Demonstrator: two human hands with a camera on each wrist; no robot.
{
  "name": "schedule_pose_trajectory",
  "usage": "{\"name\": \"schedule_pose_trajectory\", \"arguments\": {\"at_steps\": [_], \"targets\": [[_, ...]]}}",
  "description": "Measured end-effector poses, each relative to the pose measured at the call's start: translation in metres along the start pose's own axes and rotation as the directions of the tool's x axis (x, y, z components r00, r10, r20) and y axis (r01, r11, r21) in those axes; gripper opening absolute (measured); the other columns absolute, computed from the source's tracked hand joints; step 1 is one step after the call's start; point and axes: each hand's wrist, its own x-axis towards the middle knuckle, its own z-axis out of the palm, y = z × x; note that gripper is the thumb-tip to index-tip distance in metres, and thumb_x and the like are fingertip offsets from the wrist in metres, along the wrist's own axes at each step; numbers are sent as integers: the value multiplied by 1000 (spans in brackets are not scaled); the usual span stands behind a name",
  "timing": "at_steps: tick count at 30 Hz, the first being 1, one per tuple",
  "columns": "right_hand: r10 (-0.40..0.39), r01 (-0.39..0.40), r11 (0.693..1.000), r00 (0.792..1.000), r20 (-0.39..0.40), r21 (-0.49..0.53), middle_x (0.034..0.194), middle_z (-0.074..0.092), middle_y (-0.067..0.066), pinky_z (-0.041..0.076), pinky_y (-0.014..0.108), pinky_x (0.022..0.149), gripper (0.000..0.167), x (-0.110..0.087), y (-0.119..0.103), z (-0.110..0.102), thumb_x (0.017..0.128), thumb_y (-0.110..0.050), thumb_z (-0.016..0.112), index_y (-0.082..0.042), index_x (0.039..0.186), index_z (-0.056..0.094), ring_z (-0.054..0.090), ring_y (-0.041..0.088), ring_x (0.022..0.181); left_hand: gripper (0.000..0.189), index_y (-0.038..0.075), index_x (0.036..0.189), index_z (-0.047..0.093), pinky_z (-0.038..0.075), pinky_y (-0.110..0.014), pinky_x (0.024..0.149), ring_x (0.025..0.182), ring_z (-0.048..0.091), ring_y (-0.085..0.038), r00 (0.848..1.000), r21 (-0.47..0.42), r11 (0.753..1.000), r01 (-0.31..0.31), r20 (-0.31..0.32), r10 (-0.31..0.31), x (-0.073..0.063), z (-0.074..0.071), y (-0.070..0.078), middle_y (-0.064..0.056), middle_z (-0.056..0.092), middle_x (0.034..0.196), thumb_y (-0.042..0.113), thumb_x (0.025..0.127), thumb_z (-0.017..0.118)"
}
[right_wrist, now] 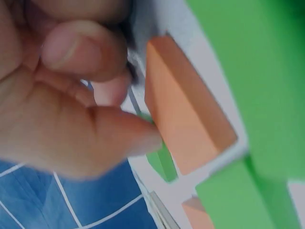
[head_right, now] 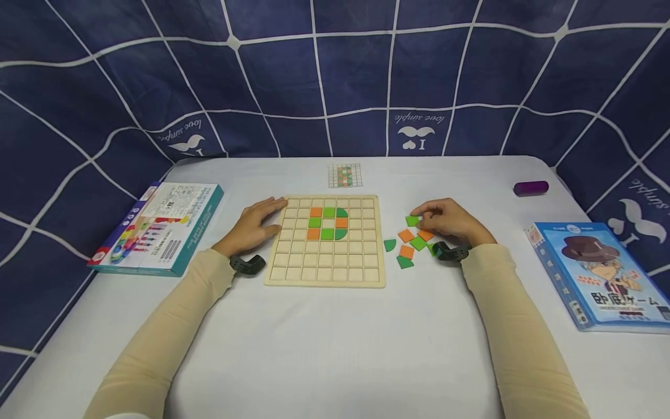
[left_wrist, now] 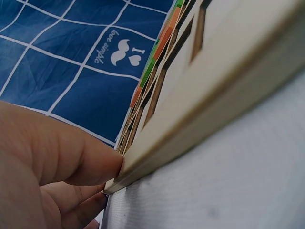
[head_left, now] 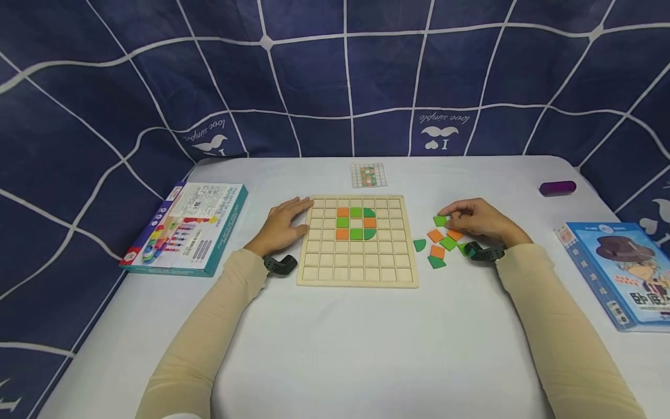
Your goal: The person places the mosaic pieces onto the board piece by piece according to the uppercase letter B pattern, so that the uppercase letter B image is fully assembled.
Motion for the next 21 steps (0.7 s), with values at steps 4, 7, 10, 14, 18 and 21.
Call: {"name": "schedule_pose_trajectory", "arguments": {"at_steps": [4,7,10,14,18,21], "targets": [[12,-13,1000,999,-34,-4,83,53,0,37,23,53,47,1,0,2,99,-8,75,11,140,62,44,10,60,70,5,164,45,14,-53,132,164,24,-33,1000,-1,1000,-1,-2,1,0,0,0,-11,39,173,19,97,61],[12,-12,1000,999,-45,-8,81,54,1,38,22,53,49,1,0,2,98,-7,76,11,141,61,44,10,59,69,5,164,46,14,-53,132,164,24,-33,1000,-1,1000,-5,-3,5,-1,0,-1,-11,40,173,18,98,61],[9,-10,1000,999,-47,-7,79,53,1,39,22,52,47,1,0,1,97,-5,76,12,138,61,45,10,58,69,5,164,45,13,-53,132,164,24,-33,1000,1,1000,-5,-1,5,-1,0,-2,-11,39,173,19,98,61],[12,-13,1000,998,-56,-10,79,53,0,40,22,52,44,1,1,1,98,-5,76,13,135,62,45,9,56,70,5,164,45,13,-52,133,165,24,-32,1000,3,1000,-2,5,2,-1,0,-1,-11,39,173,20,98,61],[17,-18,1000,997,-72,-7,80,56,0,42,22,53,44,1,1,2,99,-8,76,12,136,62,47,10,56,70,5,164,45,13,-52,133,164,24,-32,1000,1,1000,-5,7,5,0,0,0,-11,40,173,20,98,61],[10,-11,1000,996,-83,-14,84,60,1,46,23,55,42,0,-1,2,99,-8,75,11,135,63,50,11,57,70,5,164,45,13,-52,133,164,24,-32,1000,1,1000,-5,8,5,0,0,-1,-10,40,173,20,98,61]]}}
